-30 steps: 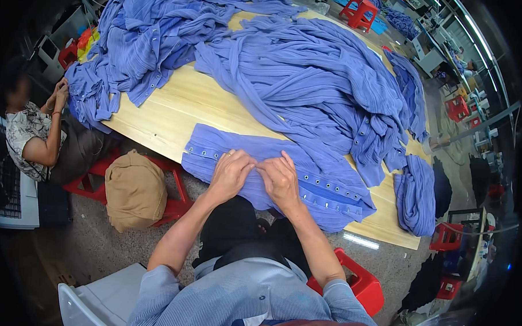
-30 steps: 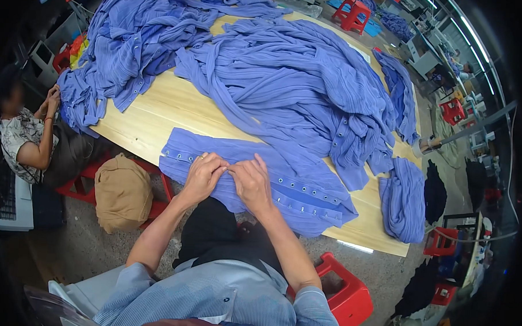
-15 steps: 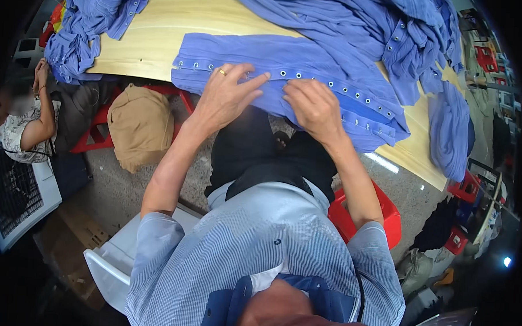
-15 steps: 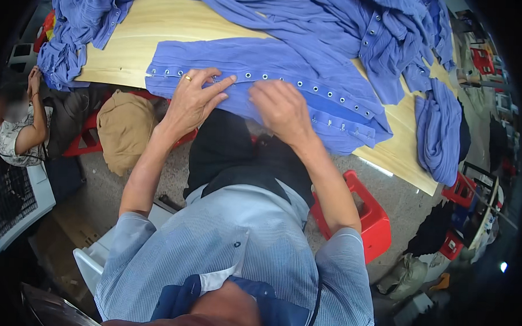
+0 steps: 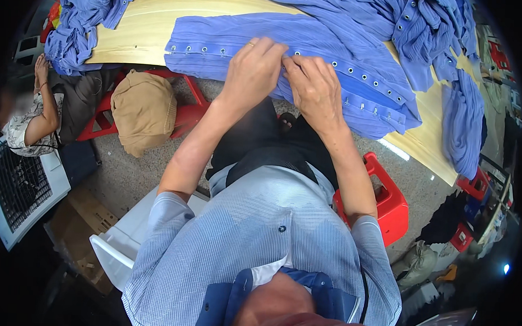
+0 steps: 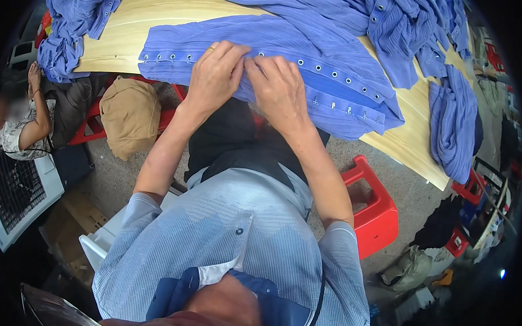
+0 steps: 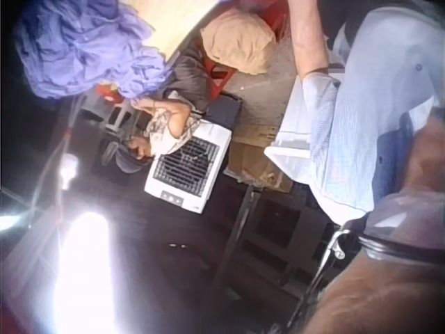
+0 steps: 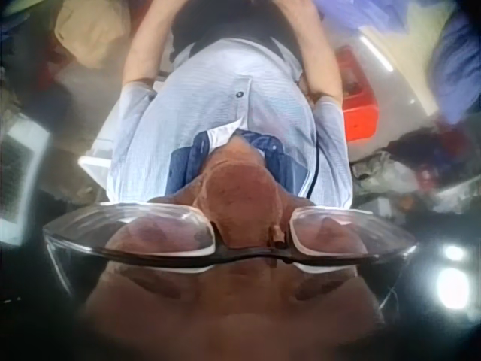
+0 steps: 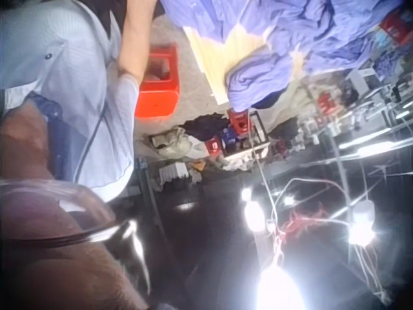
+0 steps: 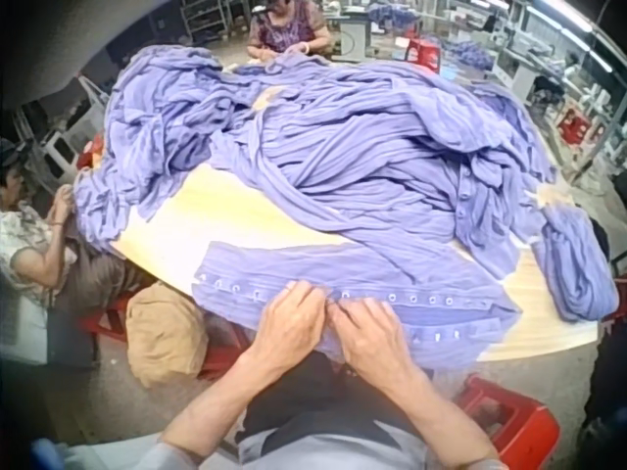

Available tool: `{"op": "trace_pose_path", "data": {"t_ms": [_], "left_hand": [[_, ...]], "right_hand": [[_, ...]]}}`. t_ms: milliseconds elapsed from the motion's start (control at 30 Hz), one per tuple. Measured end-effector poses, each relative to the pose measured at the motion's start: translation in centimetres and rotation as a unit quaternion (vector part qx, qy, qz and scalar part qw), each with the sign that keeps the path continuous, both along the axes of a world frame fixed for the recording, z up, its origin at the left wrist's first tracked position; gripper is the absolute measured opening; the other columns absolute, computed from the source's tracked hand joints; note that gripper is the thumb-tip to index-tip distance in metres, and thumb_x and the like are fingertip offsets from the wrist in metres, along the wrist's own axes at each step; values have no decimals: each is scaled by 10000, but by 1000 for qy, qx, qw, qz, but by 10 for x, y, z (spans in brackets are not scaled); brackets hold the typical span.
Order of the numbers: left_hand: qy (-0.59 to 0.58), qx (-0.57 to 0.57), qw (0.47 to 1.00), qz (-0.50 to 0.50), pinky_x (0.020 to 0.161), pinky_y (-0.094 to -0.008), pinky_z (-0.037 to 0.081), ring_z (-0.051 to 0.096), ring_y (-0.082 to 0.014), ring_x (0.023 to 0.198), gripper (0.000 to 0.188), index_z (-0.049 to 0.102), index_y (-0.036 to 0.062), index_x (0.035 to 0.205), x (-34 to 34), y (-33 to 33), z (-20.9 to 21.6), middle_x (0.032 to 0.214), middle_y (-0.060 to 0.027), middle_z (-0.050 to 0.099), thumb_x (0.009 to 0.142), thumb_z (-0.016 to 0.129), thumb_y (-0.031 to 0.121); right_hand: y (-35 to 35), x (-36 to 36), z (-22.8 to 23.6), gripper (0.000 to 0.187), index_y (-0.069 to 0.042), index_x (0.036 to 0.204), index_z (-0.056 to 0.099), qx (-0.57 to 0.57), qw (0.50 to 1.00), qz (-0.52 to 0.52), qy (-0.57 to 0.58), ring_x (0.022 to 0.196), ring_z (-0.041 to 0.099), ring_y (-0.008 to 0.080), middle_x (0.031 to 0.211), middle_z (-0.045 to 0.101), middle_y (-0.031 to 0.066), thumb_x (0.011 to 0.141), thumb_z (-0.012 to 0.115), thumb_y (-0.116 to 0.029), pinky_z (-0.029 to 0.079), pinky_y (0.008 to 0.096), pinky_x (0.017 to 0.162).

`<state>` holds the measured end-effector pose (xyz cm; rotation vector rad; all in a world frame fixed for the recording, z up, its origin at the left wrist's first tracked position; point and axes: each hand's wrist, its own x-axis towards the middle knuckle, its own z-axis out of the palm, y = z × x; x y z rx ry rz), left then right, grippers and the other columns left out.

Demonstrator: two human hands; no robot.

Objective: Manually fastening hooks and eyes on blue fabric strips in a textile manufacturing environment.

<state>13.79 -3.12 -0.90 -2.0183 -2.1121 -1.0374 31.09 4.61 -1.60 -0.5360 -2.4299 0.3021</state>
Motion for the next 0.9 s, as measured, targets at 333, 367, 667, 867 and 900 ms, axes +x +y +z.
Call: {"op": "trace_pose_path", "data": {"t_ms": [333, 367, 667, 867, 900], "left_hand": [[-61, 66, 996, 12, 861, -455, 566, 706, -366, 965, 163, 774, 21, 1121, -7, 4, -17, 1011, -144, 724, 964, 754, -17], [-62, 66, 996, 15, 861, -455, 566, 706, -366, 965, 163, 774, 21, 1121, -7, 3, -18, 1011, -144, 724, 964, 754, -17], [-132, 35, 990, -34, 919, -434, 536, 699, -355, 1010, 101, 765, 6, 1083, -17, 0, -13, 1055, -137, 749, 984, 745, -3], [-136, 19, 989, -53, 910, -435, 529, 687, -358, 1007, 105, 760, 0, 1094, -20, 0, -13, 1054, -134, 745, 996, 726, -10], [-137, 20, 989, -58, 905, -435, 526, 684, -360, 1002, 110, 759, 1, 1100, -20, 0, -13, 1051, -136, 741, 996, 725, -11]], "right_hand": [[20, -13, 3, 125, -76, 1014, 778, 53, 997, 41, -37, 970, 666, 236, 965, 661, 47, 901, 742, -116, 500, 411, 848], [20, -15, 2, 108, -77, 997, 769, 81, 995, 47, -42, 963, 667, 238, 952, 651, 48, 903, 738, -118, 504, 419, 858], [32, -17, -6, 138, -86, 991, 760, 62, 995, 60, 45, 911, 715, 257, 937, 741, 53, 864, 776, -36, 536, 439, 985], [36, -20, -1, 95, -103, 956, 760, 52, 995, 76, 41, 893, 708, 235, 909, 731, 33, 887, 786, -44, 527, 469, 1069], [36, -20, -1, 95, -103, 956, 760, 51, 995, 78, 39, 893, 708, 235, 909, 731, 33, 887, 786, -44, 527, 469, 1069]]}}
